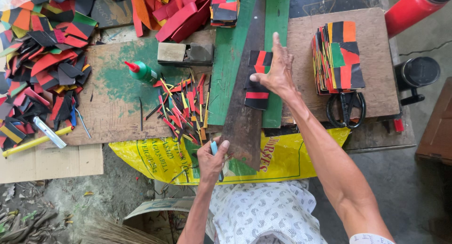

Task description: The person uses a utility knife and a metal ruler to trim the edges of small, multicolored rectangular pieces of material. The person repeatedly aligns the ruler, cuts along the edge, and stacks the finished pieces on the table.

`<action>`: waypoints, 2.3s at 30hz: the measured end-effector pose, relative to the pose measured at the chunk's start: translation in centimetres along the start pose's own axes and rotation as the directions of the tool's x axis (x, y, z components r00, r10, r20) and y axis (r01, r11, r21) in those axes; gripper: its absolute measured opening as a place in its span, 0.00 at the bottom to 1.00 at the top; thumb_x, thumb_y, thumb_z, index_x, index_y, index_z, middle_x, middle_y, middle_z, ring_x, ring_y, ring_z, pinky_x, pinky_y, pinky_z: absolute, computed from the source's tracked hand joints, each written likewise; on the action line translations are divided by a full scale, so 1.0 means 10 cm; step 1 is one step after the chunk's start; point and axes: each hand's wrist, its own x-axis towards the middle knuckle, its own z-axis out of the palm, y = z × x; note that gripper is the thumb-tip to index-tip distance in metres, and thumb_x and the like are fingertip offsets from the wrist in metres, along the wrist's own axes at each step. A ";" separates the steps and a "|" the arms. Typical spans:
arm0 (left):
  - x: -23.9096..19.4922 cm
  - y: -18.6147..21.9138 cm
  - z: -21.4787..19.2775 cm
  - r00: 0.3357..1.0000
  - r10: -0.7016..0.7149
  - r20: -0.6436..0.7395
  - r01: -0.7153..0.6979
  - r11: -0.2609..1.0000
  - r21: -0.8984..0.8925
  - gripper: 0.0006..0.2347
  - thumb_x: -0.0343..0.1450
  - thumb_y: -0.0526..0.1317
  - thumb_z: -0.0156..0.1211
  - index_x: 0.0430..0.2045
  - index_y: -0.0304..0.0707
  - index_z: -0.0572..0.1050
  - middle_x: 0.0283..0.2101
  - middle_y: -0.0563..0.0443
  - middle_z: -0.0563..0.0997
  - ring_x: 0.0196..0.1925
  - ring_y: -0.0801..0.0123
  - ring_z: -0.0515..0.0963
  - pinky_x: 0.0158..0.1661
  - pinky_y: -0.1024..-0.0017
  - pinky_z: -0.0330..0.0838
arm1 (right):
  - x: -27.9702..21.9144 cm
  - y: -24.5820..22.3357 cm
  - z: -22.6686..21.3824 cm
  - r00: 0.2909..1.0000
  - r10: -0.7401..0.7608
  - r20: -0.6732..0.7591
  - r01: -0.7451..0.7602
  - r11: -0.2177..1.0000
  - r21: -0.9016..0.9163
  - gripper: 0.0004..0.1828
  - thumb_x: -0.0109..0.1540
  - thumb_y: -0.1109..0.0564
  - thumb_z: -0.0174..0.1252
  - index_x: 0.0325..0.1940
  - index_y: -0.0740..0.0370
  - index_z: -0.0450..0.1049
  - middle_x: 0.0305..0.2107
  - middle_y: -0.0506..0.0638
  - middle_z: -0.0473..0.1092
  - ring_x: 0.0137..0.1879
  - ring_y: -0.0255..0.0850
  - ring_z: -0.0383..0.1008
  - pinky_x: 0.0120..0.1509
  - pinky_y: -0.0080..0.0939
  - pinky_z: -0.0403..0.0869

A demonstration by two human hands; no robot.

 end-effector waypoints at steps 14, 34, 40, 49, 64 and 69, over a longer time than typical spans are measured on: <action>0.19 0.06 -0.63 0.902 -0.380 0.206 0.432 0.761 -0.485 0.10 0.74 0.36 0.60 0.46 0.28 0.75 0.16 0.61 0.72 0.09 0.86 0.62 0.10 0.83 0.53 | -0.19 -0.10 -0.75 0.961 0.207 0.185 -0.259 0.426 0.867 0.51 0.49 0.70 0.72 0.74 0.71 0.58 0.45 0.58 0.75 0.50 0.42 0.80 0.56 0.39 0.83; 0.15 0.30 -0.67 0.861 -0.371 0.347 0.508 0.606 -0.612 0.06 0.77 0.36 0.53 0.41 0.30 0.72 0.12 0.65 0.61 0.08 0.86 0.54 0.12 0.82 0.50 | -1.21 -0.25 -0.42 0.948 -0.222 0.230 0.244 0.967 -0.070 0.52 0.50 0.35 0.73 0.73 0.52 0.63 0.75 0.63 0.49 0.81 0.63 0.42 0.79 0.63 0.47; 0.12 0.26 -0.65 0.856 -0.326 0.400 0.515 0.586 -0.625 0.07 0.78 0.36 0.53 0.43 0.29 0.72 0.11 0.65 0.61 0.08 0.86 0.54 0.12 0.82 0.49 | -1.18 -0.24 -0.41 0.930 -0.268 0.249 0.297 0.951 -0.083 0.55 0.49 0.31 0.70 0.75 0.52 0.61 0.75 0.64 0.47 0.80 0.63 0.41 0.78 0.64 0.45; 0.18 0.10 -0.72 0.854 -0.286 0.435 0.518 0.558 -0.649 0.06 0.79 0.35 0.53 0.42 0.28 0.70 0.15 0.63 0.63 0.10 0.86 0.56 0.13 0.82 0.51 | -1.04 -0.15 -0.38 0.935 -0.265 0.235 0.299 0.946 -0.126 0.53 0.52 0.33 0.70 0.76 0.52 0.61 0.76 0.62 0.48 0.82 0.60 0.43 0.79 0.63 0.46; 0.19 0.25 -0.63 0.857 -0.280 0.433 0.513 0.538 -0.669 0.08 0.78 0.34 0.52 0.47 0.26 0.71 0.17 0.63 0.63 0.11 0.87 0.57 0.12 0.84 0.52 | -0.94 -0.16 -0.37 0.939 -0.238 0.249 0.276 0.952 -0.130 0.53 0.52 0.34 0.71 0.76 0.51 0.62 0.76 0.59 0.49 0.81 0.57 0.44 0.79 0.63 0.44; 0.18 0.23 -0.64 0.853 -0.292 0.432 0.521 0.519 -0.678 0.09 0.77 0.34 0.52 0.48 0.26 0.71 0.17 0.62 0.63 0.11 0.87 0.57 0.12 0.84 0.53 | -0.91 -0.15 -0.36 0.936 -0.239 0.259 0.281 0.949 -0.142 0.53 0.51 0.34 0.71 0.77 0.50 0.61 0.76 0.58 0.48 0.81 0.57 0.43 0.79 0.62 0.44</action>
